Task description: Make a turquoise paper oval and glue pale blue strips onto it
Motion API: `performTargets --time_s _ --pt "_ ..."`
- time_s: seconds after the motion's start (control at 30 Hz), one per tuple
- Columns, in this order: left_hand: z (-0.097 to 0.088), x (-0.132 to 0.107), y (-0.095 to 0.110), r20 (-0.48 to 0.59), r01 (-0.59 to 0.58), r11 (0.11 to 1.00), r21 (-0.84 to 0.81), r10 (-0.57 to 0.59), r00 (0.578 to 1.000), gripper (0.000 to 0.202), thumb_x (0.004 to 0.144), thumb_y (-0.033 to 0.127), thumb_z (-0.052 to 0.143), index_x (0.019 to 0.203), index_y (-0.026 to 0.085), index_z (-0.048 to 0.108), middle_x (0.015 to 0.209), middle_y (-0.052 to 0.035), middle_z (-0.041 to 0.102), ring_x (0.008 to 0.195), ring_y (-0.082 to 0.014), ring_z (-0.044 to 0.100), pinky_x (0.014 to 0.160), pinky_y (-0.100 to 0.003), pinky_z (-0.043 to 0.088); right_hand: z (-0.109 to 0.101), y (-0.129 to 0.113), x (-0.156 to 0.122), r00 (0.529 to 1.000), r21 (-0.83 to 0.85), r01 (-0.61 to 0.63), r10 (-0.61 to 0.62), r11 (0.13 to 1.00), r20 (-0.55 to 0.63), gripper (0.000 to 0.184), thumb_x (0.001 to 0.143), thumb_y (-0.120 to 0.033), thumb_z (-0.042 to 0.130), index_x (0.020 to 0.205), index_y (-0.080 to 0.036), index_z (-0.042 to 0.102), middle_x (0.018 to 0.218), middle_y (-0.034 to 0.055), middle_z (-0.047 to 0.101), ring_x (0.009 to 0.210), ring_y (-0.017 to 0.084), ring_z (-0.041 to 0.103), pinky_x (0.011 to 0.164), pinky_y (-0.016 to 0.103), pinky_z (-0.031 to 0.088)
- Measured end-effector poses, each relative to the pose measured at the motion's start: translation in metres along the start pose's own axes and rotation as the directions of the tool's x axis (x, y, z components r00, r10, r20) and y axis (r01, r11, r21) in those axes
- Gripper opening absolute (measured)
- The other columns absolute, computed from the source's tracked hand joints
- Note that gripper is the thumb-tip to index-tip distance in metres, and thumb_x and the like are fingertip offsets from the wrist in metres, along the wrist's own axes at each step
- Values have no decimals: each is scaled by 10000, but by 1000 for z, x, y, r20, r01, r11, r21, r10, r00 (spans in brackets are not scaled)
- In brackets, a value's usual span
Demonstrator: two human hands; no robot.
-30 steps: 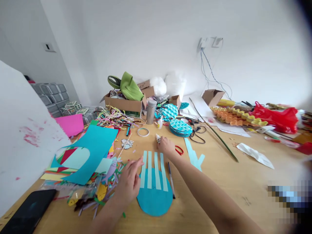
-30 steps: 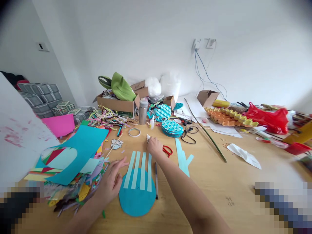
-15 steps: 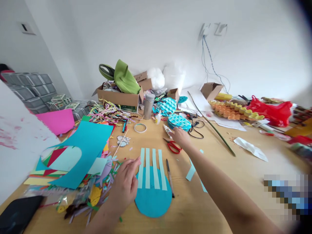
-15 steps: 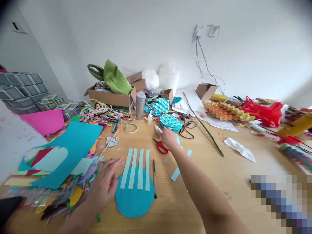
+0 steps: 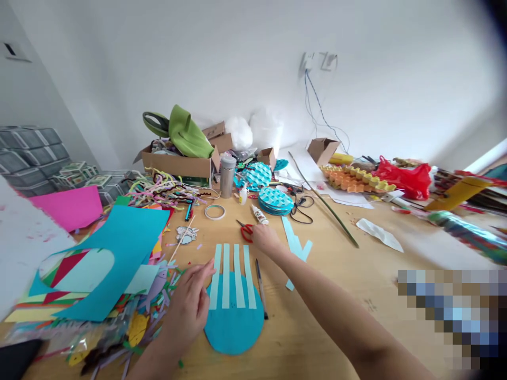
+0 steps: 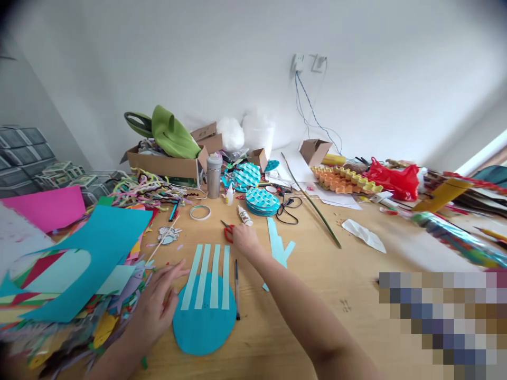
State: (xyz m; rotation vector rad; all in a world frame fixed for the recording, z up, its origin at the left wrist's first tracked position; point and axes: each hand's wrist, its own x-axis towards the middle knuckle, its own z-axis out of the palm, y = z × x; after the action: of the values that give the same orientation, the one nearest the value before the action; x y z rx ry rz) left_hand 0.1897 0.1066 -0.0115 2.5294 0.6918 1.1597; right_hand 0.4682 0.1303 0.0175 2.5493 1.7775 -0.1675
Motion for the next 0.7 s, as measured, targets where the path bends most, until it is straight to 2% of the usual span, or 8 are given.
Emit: performTargets --time_s 0.07,0.13,0.2,0.3,0.4,0.5,0.6,0.7 --pt "0 0 -1 8 4 1000 7 -4 1000 660 838 33 391 1452 273 370 1114 -66 680 1067 -235 619 878 -368 535 -6 -10 7 1000 17 6 -6 1000 -18 303 953 -386 563 1123 -145 628 1133 88 653 992 199 637 879 404 516" --pt "-1 0 -1 16 7 1000 21 -7 1000 657 841 33 387 1455 267 363 1115 -70 684 1070 -241 615 895 -388 527 -13 -12 6 999 39 4 -2 999 -43 277 979 -320 501 1094 -118 651 1135 141 664 1023 219 635 870 352 488" --pt "-2 0 -1 20 5 1000 30 -6 1000 670 840 21 379 1465 259 341 1117 -73 686 1074 -242 606 917 -408 516 -19 -8 -6 999 67 0 3 998 -54 297 993 -261 422 1057 -114 673 1102 168 684 1016 231 645 802 301 460" --pt "-2 1 -1 17 25 999 40 -26 1000 683 830 6 380 1467 248 329 1134 -78 676 1091 -244 588 933 -420 505 -22 5 -38 1000 105 18 -17 994 -8 303 983 -303 427 959 -158 692 962 114 724 915 216 670 678 265 417" --pt "-2 0 -2 39 86 995 58 -88 995 654 822 18 394 1441 228 372 1101 -85 674 1072 -255 594 921 -430 505 -14 13 -73 996 122 36 -46 992 76 308 957 -363 486 824 -180 694 845 79 734 793 190 677 591 252 370" --pt "0 -1 -1 85 137 989 51 -141 986 629 810 27 403 1410 214 418 1027 -79 688 988 -254 623 858 -418 524 2 9 -97 991 99 31 -43 995 130 324 950 -364 496 762 -182 687 818 89 736 772 207 680 562 268 337" --pt "2 -1 0 115 164 986 34 -167 979 619 804 23 405 1393 211 438 1012 -75 702 957 -249 633 829 -409 527 15 1 -103 989 61 23 -31 998 143 322 950 -335 472 776 -173 688 842 119 738 805 244 689 559 284 326" --pt "2 -2 0 124 187 981 48 -191 974 615 796 21 410 1384 196 447 1033 -87 702 971 -253 630 838 -418 521 20 -2 -95 990 27 12 -16 1000 141 293 927 -259 449 807 -156 695 873 144 737 819 263 694 565 290 342"
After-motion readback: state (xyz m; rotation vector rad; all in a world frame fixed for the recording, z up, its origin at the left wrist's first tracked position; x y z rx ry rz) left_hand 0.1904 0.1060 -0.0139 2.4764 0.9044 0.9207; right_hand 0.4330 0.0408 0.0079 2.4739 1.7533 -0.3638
